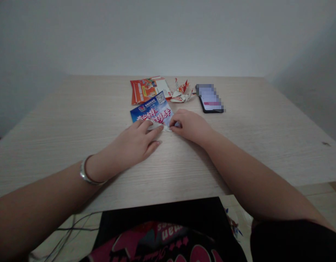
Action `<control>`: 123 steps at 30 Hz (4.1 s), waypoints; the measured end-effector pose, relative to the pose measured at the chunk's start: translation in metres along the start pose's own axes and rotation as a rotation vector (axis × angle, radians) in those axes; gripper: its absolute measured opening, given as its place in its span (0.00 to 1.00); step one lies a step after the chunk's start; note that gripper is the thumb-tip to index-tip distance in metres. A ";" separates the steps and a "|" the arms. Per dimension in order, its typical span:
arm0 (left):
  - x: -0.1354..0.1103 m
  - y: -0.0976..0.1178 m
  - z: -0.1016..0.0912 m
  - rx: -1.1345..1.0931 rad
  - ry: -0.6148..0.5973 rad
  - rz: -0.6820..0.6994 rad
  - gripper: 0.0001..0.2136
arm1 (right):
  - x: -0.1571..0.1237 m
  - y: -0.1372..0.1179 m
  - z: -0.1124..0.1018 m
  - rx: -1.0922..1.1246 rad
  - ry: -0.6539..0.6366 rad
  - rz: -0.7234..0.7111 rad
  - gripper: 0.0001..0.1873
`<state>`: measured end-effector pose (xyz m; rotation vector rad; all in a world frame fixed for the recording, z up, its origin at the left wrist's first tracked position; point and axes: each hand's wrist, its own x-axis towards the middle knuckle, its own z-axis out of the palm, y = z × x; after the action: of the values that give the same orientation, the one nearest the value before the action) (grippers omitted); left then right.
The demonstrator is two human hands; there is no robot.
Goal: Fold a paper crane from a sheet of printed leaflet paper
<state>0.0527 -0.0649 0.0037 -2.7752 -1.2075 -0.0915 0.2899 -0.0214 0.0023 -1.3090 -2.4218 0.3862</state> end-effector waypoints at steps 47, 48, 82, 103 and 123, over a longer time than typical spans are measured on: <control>-0.001 0.001 -0.004 0.050 -0.053 -0.001 0.25 | -0.013 -0.012 -0.024 -0.326 -0.183 -0.071 0.16; -0.001 0.000 -0.004 0.048 -0.054 -0.004 0.25 | -0.013 -0.012 -0.024 -0.334 -0.187 -0.066 0.16; 0.004 -0.008 0.005 0.004 -0.041 0.085 0.29 | -0.006 -0.022 -0.008 -0.409 -0.119 -0.004 0.16; 0.004 -0.007 0.006 -0.044 0.000 0.061 0.26 | -0.013 -0.010 -0.027 -0.491 -0.183 -0.015 0.17; 0.003 -0.004 -0.002 -0.029 -0.014 0.059 0.25 | -0.009 -0.011 -0.016 -0.382 -0.168 -0.164 0.17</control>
<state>0.0521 -0.0601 0.0063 -2.8381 -1.1354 -0.0853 0.2931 -0.0341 0.0192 -1.2501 -2.8227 -0.0150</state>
